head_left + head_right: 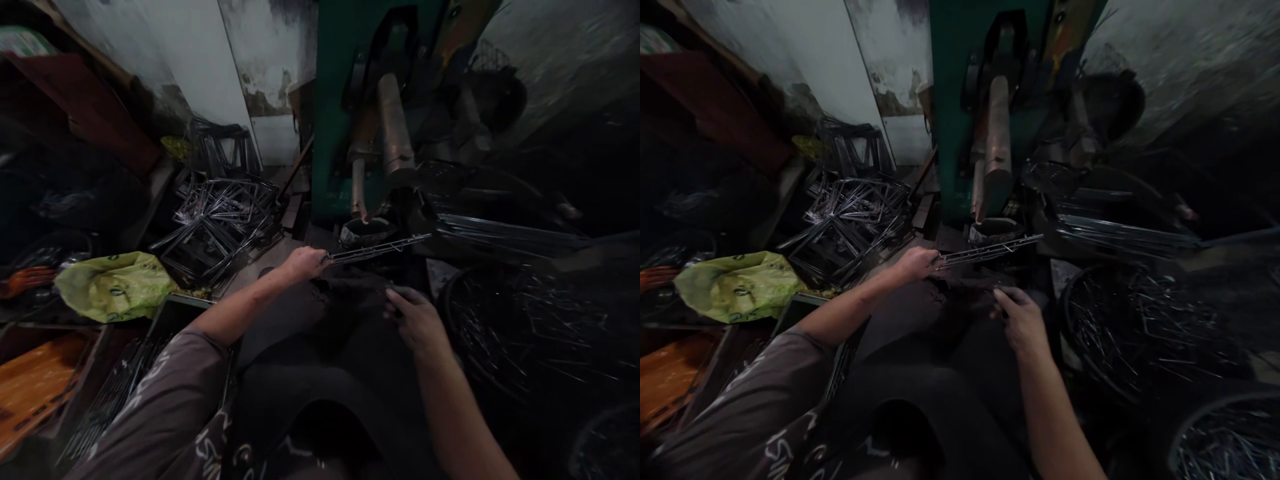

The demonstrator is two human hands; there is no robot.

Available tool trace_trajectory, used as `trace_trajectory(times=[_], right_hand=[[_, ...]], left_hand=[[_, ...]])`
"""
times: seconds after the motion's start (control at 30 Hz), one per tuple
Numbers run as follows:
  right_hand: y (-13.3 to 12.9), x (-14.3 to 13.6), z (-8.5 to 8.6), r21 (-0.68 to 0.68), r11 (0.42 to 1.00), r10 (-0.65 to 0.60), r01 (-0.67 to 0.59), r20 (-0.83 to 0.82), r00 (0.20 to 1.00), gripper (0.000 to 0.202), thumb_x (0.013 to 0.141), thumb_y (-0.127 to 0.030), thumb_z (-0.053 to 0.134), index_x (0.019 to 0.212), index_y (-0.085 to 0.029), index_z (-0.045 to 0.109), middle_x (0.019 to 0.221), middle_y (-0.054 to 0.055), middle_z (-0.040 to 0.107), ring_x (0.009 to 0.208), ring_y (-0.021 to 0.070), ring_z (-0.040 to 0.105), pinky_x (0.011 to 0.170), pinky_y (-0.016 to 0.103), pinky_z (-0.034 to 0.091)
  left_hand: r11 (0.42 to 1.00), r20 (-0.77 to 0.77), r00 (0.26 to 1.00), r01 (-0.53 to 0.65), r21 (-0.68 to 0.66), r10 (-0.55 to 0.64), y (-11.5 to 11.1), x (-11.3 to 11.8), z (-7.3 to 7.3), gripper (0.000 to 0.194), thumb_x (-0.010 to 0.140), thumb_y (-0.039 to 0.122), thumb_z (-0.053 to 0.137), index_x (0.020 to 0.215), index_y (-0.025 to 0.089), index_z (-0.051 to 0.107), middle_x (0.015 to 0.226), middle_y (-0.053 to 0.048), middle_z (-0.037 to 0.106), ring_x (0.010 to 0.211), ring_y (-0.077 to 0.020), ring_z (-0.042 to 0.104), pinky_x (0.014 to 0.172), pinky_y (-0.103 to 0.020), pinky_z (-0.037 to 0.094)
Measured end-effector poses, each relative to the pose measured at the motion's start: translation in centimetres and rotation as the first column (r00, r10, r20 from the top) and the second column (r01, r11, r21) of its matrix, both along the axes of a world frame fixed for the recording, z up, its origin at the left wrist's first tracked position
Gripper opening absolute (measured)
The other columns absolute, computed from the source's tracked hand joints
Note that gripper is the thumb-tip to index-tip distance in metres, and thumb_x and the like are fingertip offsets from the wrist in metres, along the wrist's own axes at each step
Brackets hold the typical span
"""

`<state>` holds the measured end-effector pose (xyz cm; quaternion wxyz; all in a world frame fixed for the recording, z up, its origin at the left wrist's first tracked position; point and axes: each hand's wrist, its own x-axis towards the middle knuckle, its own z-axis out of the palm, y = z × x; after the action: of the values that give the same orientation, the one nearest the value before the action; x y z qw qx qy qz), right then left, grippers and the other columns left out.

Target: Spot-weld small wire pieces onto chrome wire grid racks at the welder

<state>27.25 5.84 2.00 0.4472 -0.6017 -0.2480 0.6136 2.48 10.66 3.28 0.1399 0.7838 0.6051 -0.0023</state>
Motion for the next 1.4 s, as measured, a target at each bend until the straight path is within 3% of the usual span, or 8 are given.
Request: trace_trajectory(times=[0.17,0.33,0.57,1.03,1.4], right_hand=[[4.0,-6.6,0.2,0.106,0.992,-0.049,0.067,-0.163,0.985,0.048,0.043,-0.034,0.082,0.077,-0.016,0.055,0.063,-0.002,0.059,0.048,0.008,0.048,0.04,0.022,0.046],[5.2,-9.3,-0.8,0.282,0.949,-0.103,0.138,-0.135,0.986,0.046,0.052,-0.037,0.077,0.084,-0.016,0.051,0.067,-0.002,0.058,0.057,0.0117,0.055,0.051,0.024,0.048],[5.3,-9.8,-2.1,0.409,0.898,-0.137,0.159,-0.082,0.987,0.042,0.06,-0.038,0.074,0.087,-0.016,0.05,0.076,0.0,0.06,0.07,0.013,0.058,0.072,0.029,0.048],[7.1,-9.2,-2.9,0.498,0.854,-0.212,0.152,0.067,0.975,0.04,0.065,-0.04,0.069,0.087,-0.018,0.044,0.073,-0.003,0.052,0.067,0.0121,0.053,0.069,0.029,0.046],[9.4,-8.6,-3.3,0.561,0.81,-0.252,0.17,0.072,0.965,0.034,0.066,-0.033,0.07,0.084,-0.017,0.046,0.075,-0.002,0.054,0.07,0.0122,0.054,0.071,0.028,0.045]], left_hand=[[0.999,0.063,0.997,-0.038,0.016,0.037,0.5,1.0,0.6,0.041,0.092,0.046,0.039,0.088,0.015,0.067,0.08,-0.012,0.069,0.075,-0.0207,0.065,0.063,-0.026,0.041],[0.998,0.097,0.995,-0.029,0.054,0.023,0.8,1.2,0.6,0.041,0.092,0.046,0.04,0.087,0.015,0.066,0.08,-0.012,0.07,0.077,-0.02,0.066,0.064,-0.025,0.041],[0.997,0.134,0.991,-0.024,0.075,0.014,1.4,1.4,-0.3,0.04,0.091,0.046,0.042,0.087,0.015,0.067,0.081,-0.012,0.07,0.079,-0.0203,0.066,0.066,-0.025,0.042],[0.997,0.196,0.98,-0.057,0.053,0.046,3.1,2.2,-0.1,0.039,0.091,0.044,0.043,0.087,0.014,0.067,0.082,-0.014,0.07,0.083,-0.0231,0.067,0.069,-0.027,0.044],[0.996,0.201,0.977,-0.08,0.036,0.071,5.1,3.2,0.4,0.038,0.091,0.043,0.043,0.088,0.014,0.067,0.086,-0.013,0.071,0.085,-0.0228,0.067,0.071,-0.027,0.045]])
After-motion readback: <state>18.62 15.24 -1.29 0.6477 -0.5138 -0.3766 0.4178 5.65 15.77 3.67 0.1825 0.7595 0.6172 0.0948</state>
